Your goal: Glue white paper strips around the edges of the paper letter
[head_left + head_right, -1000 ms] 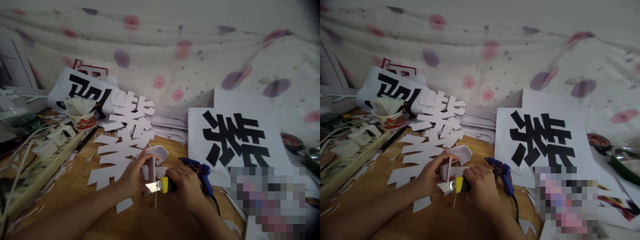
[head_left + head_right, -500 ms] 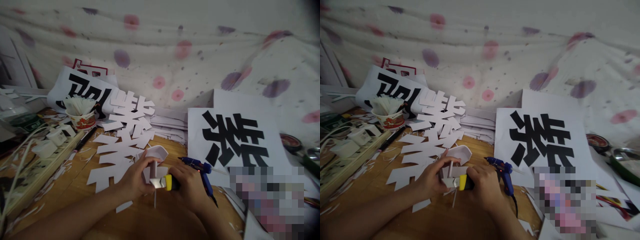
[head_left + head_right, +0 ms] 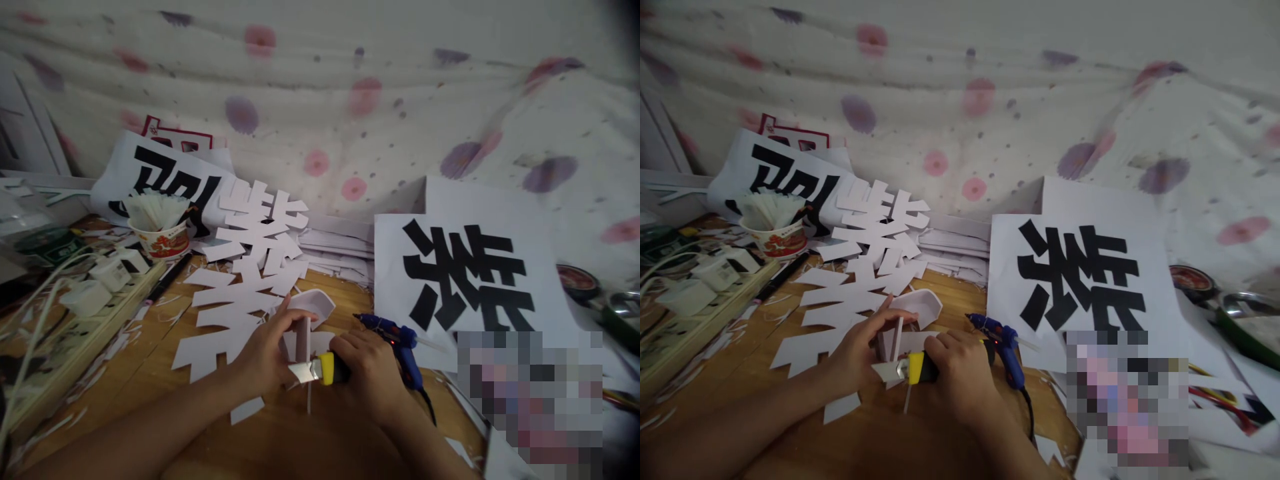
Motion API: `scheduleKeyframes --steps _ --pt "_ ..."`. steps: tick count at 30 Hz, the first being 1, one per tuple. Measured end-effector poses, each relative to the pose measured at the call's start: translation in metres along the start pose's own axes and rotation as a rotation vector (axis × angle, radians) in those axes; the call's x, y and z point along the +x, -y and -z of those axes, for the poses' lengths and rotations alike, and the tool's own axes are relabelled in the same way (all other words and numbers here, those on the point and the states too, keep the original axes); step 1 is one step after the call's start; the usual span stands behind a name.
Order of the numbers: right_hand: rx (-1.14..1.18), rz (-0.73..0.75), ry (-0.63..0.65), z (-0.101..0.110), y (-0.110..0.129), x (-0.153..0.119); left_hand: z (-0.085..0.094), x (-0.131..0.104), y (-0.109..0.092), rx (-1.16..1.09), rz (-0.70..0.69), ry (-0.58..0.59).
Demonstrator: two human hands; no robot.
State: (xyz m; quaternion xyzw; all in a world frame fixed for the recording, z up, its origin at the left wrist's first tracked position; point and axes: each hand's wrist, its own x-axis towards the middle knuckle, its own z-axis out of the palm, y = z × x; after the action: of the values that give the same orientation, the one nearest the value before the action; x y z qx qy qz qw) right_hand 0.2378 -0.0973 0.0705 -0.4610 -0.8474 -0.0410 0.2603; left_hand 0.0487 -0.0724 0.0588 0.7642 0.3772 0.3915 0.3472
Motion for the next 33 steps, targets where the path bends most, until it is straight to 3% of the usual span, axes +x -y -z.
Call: scheduleKeyframes --steps 13,20,29,33 --pt "0.002 -0.062 -0.067 0.003 -0.014 0.001 -0.005 -0.002 -0.001 0.068 -0.003 0.096" --pt "0.023 -0.007 0.065 -0.001 -0.002 0.000 0.002 0.004 0.004 0.085 -0.063 0.092" --pt "0.018 -0.084 -0.043 -0.001 -0.012 0.003 -0.002 0.000 0.003 0.078 -0.010 0.117" --pt "0.053 -0.020 0.023 0.000 -0.009 0.002 -0.001 0.001 0.003 0.101 -0.025 0.105"
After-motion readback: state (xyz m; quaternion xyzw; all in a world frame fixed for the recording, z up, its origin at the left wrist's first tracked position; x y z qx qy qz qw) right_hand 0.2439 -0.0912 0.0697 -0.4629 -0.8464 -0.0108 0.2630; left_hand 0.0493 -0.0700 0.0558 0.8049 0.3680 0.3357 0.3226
